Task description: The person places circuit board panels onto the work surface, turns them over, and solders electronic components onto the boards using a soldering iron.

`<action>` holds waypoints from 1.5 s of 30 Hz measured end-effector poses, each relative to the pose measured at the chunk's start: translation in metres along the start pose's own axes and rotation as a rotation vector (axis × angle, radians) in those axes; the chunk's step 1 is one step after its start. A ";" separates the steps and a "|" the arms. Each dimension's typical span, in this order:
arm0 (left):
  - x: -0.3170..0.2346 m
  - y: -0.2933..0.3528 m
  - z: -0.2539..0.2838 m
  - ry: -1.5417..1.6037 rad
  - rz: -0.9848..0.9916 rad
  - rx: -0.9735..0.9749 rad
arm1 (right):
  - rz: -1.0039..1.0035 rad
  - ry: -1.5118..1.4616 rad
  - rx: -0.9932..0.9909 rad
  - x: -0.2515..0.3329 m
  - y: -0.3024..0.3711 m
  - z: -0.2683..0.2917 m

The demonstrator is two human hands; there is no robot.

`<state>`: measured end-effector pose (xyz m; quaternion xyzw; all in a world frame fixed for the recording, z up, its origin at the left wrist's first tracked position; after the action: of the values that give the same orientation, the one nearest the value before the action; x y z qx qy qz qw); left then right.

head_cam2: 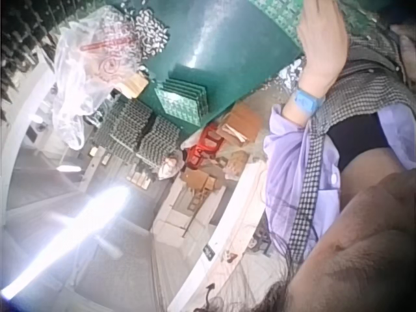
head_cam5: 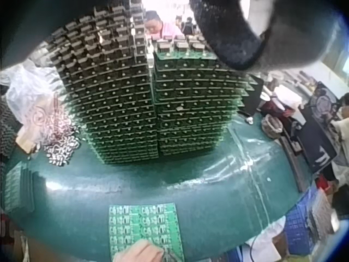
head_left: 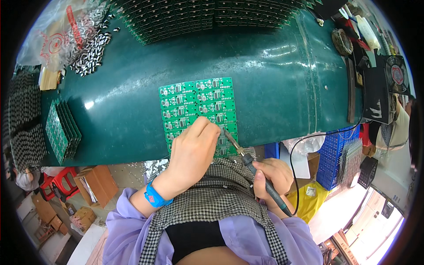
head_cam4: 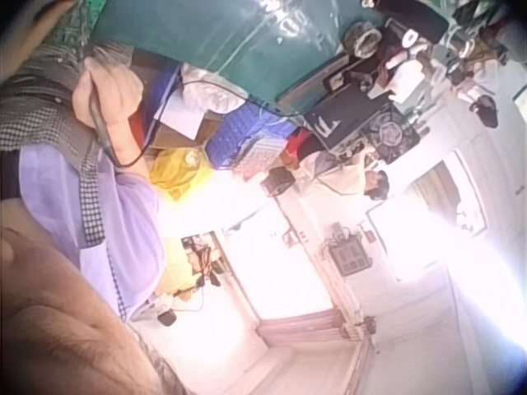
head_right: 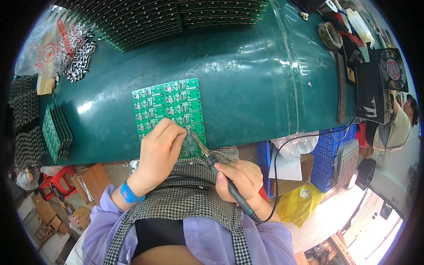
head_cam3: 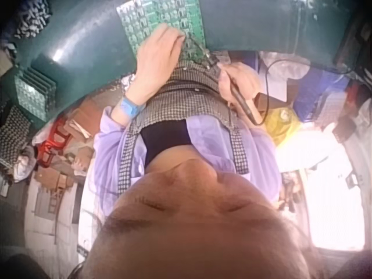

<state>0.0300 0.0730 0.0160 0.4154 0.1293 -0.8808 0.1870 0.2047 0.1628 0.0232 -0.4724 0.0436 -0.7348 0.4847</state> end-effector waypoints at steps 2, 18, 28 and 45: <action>-0.002 -0.001 -0.002 0.000 0.004 0.031 | 0.004 -0.003 -0.003 0.001 0.002 0.000; -0.006 0.018 -0.001 0.072 0.008 -0.003 | 0.006 0.000 -0.045 0.006 0.012 0.008; -0.007 0.021 -0.007 0.029 -0.001 0.039 | 0.010 -0.013 -0.032 0.010 0.014 0.007; -0.010 0.038 -0.006 0.049 -0.040 -0.019 | 0.026 -0.014 -0.059 0.014 0.031 0.013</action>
<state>0.0566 0.0433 0.0173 0.4322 0.1503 -0.8728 0.1699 0.2336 0.1412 0.0235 -0.4910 0.0682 -0.7237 0.4801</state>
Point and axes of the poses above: each hand's wrist, its own y-axis away from the middle knuckle, its own z-axis out of the back of the hand, x = y × z, the point moved 2 cm from there along -y, towards the middle knuckle, and after that the axes turned 4 degrees about y, right-handed, at the moved point
